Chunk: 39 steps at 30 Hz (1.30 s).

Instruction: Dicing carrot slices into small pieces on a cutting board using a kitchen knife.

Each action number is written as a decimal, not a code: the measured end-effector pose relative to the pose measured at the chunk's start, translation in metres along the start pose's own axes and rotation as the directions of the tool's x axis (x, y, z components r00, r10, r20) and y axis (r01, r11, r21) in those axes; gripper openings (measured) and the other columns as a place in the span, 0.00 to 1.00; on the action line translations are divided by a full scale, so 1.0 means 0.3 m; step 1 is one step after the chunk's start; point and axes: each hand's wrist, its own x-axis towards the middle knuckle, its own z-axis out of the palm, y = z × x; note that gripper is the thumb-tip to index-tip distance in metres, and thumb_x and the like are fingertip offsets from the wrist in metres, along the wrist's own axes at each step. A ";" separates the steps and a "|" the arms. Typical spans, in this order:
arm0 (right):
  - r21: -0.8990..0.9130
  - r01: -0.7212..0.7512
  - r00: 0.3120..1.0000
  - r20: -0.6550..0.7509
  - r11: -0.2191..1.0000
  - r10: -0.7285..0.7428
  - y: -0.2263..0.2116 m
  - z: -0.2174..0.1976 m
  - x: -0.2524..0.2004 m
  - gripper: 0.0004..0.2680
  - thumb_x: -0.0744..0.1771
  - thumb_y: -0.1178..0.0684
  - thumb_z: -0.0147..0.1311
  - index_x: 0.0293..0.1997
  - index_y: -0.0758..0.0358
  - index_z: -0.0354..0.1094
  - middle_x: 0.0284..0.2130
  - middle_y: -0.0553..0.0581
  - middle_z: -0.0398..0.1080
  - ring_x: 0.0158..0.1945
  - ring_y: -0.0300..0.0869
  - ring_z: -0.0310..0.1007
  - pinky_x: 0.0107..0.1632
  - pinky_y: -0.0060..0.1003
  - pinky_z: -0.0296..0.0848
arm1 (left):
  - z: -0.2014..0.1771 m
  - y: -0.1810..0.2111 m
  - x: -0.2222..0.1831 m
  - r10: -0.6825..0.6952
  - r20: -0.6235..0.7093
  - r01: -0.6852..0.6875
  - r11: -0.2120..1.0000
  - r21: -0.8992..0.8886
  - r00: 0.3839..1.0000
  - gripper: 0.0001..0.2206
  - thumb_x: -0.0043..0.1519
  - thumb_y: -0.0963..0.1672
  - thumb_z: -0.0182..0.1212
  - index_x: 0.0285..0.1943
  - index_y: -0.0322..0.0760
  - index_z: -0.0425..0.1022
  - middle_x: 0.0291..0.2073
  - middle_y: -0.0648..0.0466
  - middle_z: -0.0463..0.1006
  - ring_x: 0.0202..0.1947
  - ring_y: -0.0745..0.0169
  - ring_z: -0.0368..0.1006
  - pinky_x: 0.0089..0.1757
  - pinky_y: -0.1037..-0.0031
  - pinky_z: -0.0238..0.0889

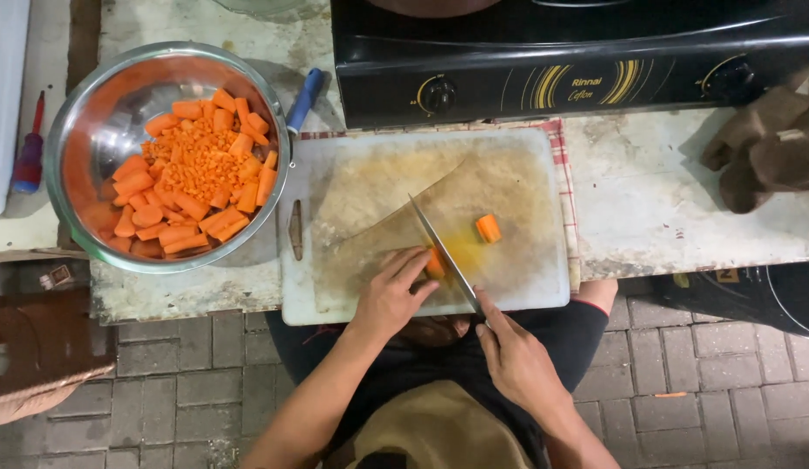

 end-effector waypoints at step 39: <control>-0.103 0.017 1.000 0.026 0.994 -0.015 0.024 -0.007 0.004 0.23 0.68 0.49 0.39 0.74 0.39 0.42 0.38 0.50 0.70 0.30 0.57 0.66 0.32 0.47 0.67 | -0.086 -0.060 0.093 0.526 0.142 -0.541 0.834 0.106 0.839 0.08 0.63 0.34 0.53 0.45 0.26 0.78 0.43 0.46 0.77 0.45 0.50 0.72 0.48 0.67 0.73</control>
